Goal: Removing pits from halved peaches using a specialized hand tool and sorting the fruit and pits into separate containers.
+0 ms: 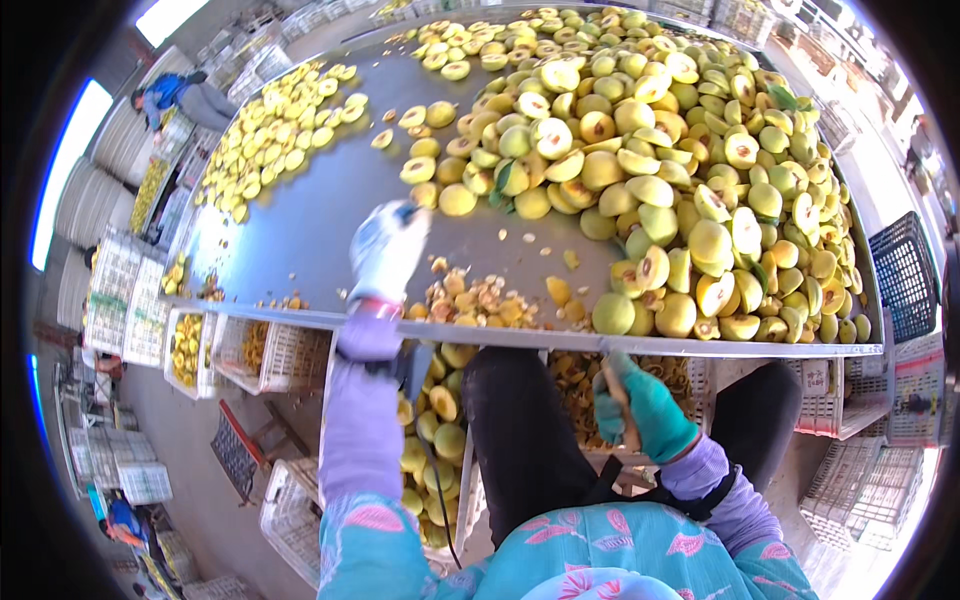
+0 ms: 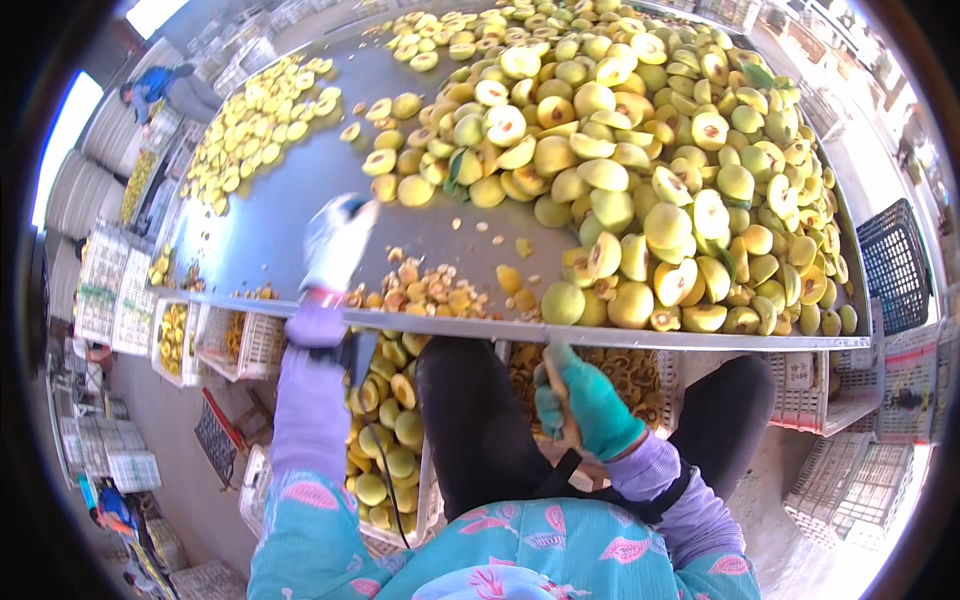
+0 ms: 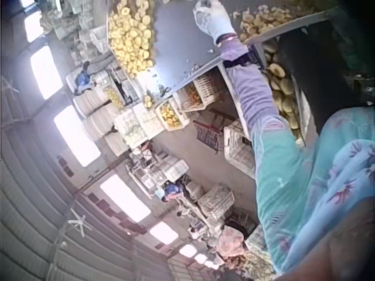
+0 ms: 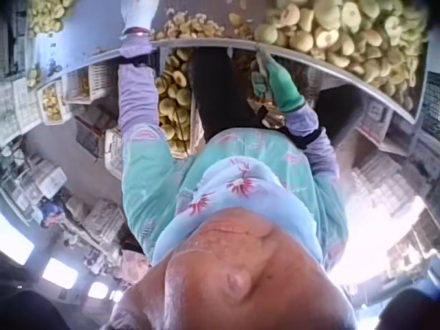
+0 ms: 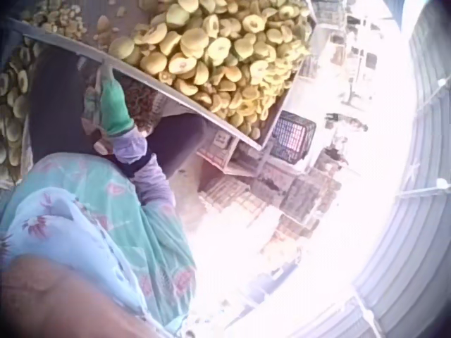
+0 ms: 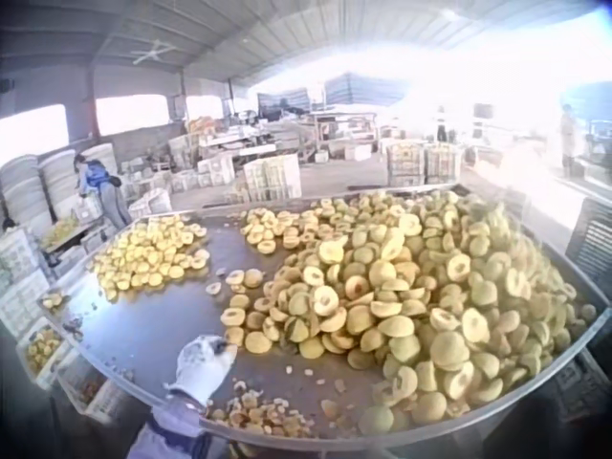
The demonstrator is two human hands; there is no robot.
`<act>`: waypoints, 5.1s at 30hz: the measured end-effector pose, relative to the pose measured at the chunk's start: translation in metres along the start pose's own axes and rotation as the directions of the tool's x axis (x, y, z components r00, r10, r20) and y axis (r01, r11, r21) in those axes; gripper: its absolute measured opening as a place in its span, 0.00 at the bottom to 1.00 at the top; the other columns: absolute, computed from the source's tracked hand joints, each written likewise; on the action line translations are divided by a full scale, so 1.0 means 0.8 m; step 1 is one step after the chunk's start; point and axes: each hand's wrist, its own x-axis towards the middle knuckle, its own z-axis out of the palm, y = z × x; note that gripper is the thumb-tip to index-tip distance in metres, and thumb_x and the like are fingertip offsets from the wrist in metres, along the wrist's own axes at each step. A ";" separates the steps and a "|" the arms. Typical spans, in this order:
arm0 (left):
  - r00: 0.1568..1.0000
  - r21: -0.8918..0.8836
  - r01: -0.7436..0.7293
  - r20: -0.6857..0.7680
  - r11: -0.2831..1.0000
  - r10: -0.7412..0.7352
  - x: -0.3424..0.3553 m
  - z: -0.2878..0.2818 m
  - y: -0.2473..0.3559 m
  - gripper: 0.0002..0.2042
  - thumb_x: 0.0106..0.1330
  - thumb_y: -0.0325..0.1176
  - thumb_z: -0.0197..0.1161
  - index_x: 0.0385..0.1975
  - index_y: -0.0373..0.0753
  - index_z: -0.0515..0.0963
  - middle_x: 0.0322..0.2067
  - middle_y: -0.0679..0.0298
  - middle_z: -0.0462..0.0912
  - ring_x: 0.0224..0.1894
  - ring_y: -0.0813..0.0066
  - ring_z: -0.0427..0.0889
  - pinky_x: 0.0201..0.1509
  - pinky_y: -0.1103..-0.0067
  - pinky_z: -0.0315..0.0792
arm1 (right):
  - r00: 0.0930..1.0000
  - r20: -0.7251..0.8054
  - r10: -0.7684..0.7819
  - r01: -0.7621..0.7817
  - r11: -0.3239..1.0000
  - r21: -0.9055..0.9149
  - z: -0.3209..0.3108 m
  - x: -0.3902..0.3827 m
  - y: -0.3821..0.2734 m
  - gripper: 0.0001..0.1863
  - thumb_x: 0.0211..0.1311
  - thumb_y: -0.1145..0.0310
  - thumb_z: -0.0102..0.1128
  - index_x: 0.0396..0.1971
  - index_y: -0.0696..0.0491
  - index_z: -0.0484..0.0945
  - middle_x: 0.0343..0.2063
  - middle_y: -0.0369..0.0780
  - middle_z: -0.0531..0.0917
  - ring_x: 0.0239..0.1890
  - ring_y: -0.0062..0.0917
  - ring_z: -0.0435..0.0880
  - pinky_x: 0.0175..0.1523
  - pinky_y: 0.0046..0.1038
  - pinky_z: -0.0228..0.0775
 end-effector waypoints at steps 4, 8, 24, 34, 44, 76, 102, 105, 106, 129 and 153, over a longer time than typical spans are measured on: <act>0.949 0.352 -0.013 0.300 0.936 -0.100 0.077 0.094 0.016 0.30 0.49 0.54 0.63 0.48 0.40 0.71 0.39 0.51 0.80 0.45 0.54 0.79 0.50 0.66 0.70 | 0.994 0.036 -0.103 0.107 0.979 -0.173 0.009 0.010 0.000 0.22 0.63 0.43 0.47 0.28 0.49 0.70 0.13 0.32 0.66 0.13 0.18 0.63 0.19 0.20 0.56; 0.866 -0.297 0.271 0.490 0.916 -0.098 0.059 0.076 -0.005 0.23 0.51 0.42 0.66 0.45 0.38 0.73 0.38 0.54 0.81 0.40 0.59 0.82 0.40 0.69 0.77 | 0.940 0.072 -0.332 0.331 0.843 -0.424 0.020 0.010 -0.030 0.20 0.65 0.49 0.47 0.28 0.53 0.70 0.13 0.34 0.68 0.15 0.19 0.67 0.19 0.22 0.59; 0.998 -0.883 0.059 0.046 0.465 -0.038 -0.147 0.059 0.135 0.13 0.61 0.33 0.58 0.43 0.32 0.73 0.37 0.58 0.81 0.34 0.67 0.81 0.40 0.75 0.75 | 0.071 0.531 -0.845 0.496 -0.432 -0.753 0.057 0.075 0.010 0.14 0.67 0.63 0.47 0.27 0.58 0.70 0.14 0.48 0.71 0.19 0.41 0.75 0.20 0.38 0.63; 0.969 -0.927 0.236 0.203 0.291 -0.139 -0.186 0.087 0.128 0.10 0.62 0.32 0.58 0.37 0.31 0.78 0.30 0.62 0.80 0.28 0.79 0.77 0.31 0.83 0.72 | 0.940 0.335 -0.063 0.130 0.975 -0.181 0.046 0.008 0.014 0.19 0.65 0.49 0.45 0.26 0.50 0.69 0.11 0.31 0.66 0.11 0.21 0.67 0.19 0.27 0.58; 0.948 -0.625 0.194 -0.080 0.756 -0.309 -0.232 -0.006 -0.006 0.14 0.62 0.37 0.57 0.39 0.33 0.78 0.35 0.57 0.81 0.36 0.68 0.79 0.43 0.78 0.72 | 0.750 0.659 0.051 -0.276 0.930 0.242 0.005 0.027 0.020 0.26 0.69 0.44 0.31 0.31 0.50 0.71 0.10 0.27 0.62 0.08 0.16 0.59 0.18 0.22 0.54; 0.927 -0.614 0.236 -0.092 0.753 -0.365 0.321 0.138 -0.411 0.24 0.69 0.45 0.45 0.56 0.31 0.66 0.57 0.55 0.68 0.60 0.67 0.65 0.62 0.73 0.61 | 0.987 -0.013 -0.161 0.158 0.979 -0.131 -0.060 0.028 -0.080 0.19 0.68 0.52 0.44 0.29 0.53 0.71 0.15 0.33 0.70 0.15 0.19 0.69 0.20 0.21 0.63; 0.942 -0.226 -0.207 0.217 0.952 0.256 0.125 0.142 -0.081 0.26 0.48 0.44 0.68 0.44 0.34 0.74 0.40 0.49 0.77 0.39 0.56 0.75 0.44 0.69 0.71 | 0.772 0.117 -0.625 0.574 0.606 -0.551 -0.057 0.069 -0.026 0.27 0.66 0.44 0.40 0.28 0.56 0.72 0.17 0.38 0.76 0.19 0.29 0.76 0.27 0.32 0.69; 0.979 -0.704 0.084 0.190 0.706 0.072 0.095 0.074 -0.122 0.16 0.56 0.35 0.61 0.43 0.36 0.73 0.38 0.59 0.77 0.34 0.67 0.77 0.36 0.75 0.75 | 0.480 0.328 -0.814 0.569 0.004 -0.822 -0.042 0.074 0.006 0.25 0.65 0.48 0.42 0.33 0.59 0.72 0.23 0.49 0.79 0.27 0.46 0.78 0.34 0.43 0.69; 0.986 -0.818 0.121 0.164 0.562 0.027 0.094 0.062 -0.126 0.13 0.58 0.29 0.58 0.43 0.37 0.73 0.37 0.63 0.77 0.32 0.70 0.79 0.34 0.77 0.77 | 0.592 0.135 -0.794 0.509 0.239 -0.827 -0.032 0.074 0.013 0.22 0.64 0.51 0.44 0.35 0.58 0.72 0.26 0.55 0.77 0.31 0.53 0.76 0.35 0.47 0.68; 0.949 -0.969 0.236 0.212 0.079 -0.233 -0.199 0.054 0.163 0.16 0.68 0.38 0.53 0.44 0.28 0.73 0.39 0.56 0.80 0.36 0.71 0.80 0.42 0.78 0.76 | 0.400 0.274 -0.875 0.540 -0.017 -0.842 0.043 0.026 0.048 0.13 0.66 0.61 0.48 0.30 0.57 0.70 0.16 0.52 0.74 0.20 0.48 0.75 0.21 0.43 0.62; 0.954 0.483 0.275 -0.030 0.831 -0.298 -0.287 0.068 -0.228 0.22 0.64 0.47 0.46 0.52 0.38 0.70 0.57 0.48 0.65 0.56 0.55 0.67 0.54 0.61 0.66 | 0.898 0.440 0.004 -0.087 0.982 0.168 0.038 0.007 0.030 0.25 0.68 0.44 0.34 0.30 0.50 0.71 0.10 0.28 0.62 0.10 0.17 0.61 0.17 0.23 0.55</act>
